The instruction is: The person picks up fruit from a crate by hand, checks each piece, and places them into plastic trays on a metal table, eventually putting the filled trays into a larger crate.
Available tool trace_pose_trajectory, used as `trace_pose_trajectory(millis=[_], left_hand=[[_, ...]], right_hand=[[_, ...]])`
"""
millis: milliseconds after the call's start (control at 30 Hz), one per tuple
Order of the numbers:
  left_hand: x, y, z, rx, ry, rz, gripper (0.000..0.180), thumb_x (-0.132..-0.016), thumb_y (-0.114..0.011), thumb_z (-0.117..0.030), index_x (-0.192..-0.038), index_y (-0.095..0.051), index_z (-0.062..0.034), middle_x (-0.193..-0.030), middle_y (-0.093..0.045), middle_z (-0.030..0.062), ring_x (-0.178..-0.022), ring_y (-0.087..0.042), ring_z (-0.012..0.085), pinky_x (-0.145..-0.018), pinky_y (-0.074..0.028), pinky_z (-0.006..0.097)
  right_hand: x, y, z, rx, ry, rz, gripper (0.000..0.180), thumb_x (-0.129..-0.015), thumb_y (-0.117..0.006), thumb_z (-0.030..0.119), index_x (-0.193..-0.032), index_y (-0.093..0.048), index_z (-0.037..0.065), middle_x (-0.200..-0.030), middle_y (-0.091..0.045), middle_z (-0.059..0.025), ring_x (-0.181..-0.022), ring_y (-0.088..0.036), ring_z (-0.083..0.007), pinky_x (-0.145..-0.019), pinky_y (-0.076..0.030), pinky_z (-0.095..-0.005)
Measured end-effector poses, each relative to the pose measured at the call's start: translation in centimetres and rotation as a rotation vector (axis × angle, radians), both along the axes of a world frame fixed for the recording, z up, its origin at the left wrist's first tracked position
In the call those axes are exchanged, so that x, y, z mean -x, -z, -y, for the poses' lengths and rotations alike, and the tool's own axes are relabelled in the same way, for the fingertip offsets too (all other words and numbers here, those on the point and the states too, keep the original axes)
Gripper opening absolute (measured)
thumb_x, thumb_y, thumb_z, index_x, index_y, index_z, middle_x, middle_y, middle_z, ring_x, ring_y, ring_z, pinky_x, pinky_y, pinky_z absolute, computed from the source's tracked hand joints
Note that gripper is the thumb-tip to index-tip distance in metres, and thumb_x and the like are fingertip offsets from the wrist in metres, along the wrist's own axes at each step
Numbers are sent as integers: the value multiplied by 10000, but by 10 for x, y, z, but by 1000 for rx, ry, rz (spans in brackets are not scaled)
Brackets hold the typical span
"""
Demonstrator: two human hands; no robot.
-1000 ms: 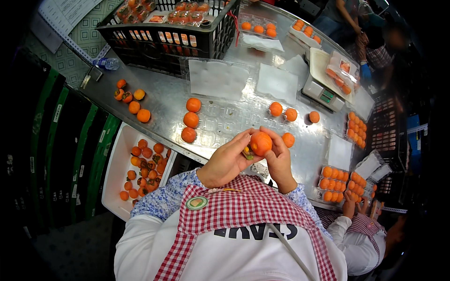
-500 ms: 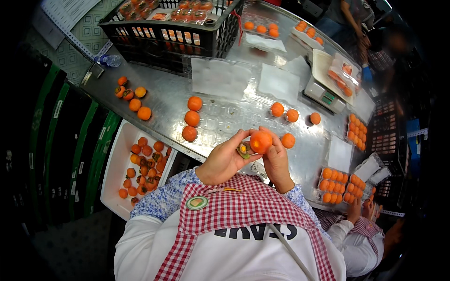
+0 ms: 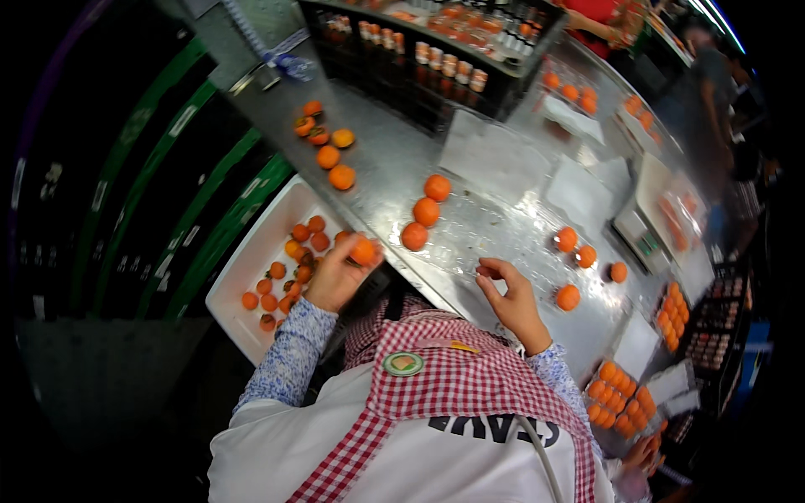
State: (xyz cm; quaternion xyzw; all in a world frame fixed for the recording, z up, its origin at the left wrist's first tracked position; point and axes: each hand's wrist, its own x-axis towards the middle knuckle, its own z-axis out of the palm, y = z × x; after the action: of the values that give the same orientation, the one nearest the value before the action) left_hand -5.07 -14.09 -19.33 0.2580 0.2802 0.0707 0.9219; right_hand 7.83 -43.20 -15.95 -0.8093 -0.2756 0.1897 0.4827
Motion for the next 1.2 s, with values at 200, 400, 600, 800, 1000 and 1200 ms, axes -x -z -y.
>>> trace_pose_trajectory(millis=[200,400,600,800,1000,1200], left_hand=[[59,126,-119,-536,-347,-492,340,-856,-696,-192,-1121,-551,-35,-1104,-573,118,-1053,-555,242,-905,-496,377],[42,174,-153,-1548,-27,-974,472,-721,-767,-140,-1125,-545,-35,-1150,-501,195,-1067,-526,387,-922,-464,416],[31,193,-157,-1719,183,-1023,519,-718,-777,-140,-1180,-557,-51,-1207,-488,211,-1126,-481,418,-961,-432,453],[37,194,-151,-1809,184,-998,493,-727,-765,-153,-1159,-537,-90,-1177,-481,172,-1118,-480,391,-944,-420,485],[37,159,-129,-1954,-23,-829,467,-800,-683,-165,-1221,-515,-55,-1236,-473,182,-1169,-443,386,-993,-370,481],[33,101,-90,-1820,-63,-598,385,-857,-627,-115,-1217,-524,-30,-1289,-449,195,-1202,-430,389,-1021,-367,449]], right_hand=[[-10,19,-41,77,-265,-80,291,-877,-652,148,-1141,-621,32,-982,-674,-153,-884,-670,-250,-791,-520,-322],[-21,12,-75,104,-399,84,265,-852,-661,133,-1095,-625,35,-973,-655,-165,-882,-634,-318,-785,-508,-383],[-34,17,-93,81,-435,535,380,-781,-711,140,-1129,-584,56,-1077,-593,-124,-964,-556,-308,-841,-447,-403],[-45,16,-123,278,-605,804,591,-744,-746,259,-1263,-511,100,-1238,-528,-83,-1203,-444,-273,-1008,-342,-476],[-69,25,-139,337,-840,862,587,-777,-705,280,-1309,-508,130,-1262,-545,-35,-1254,-426,-258,-1085,-277,-494],[-81,34,-149,248,-1019,908,436,-857,-572,187,-1291,-548,144,-1326,-542,0,-1289,-415,-255,-1092,-265,-474]])
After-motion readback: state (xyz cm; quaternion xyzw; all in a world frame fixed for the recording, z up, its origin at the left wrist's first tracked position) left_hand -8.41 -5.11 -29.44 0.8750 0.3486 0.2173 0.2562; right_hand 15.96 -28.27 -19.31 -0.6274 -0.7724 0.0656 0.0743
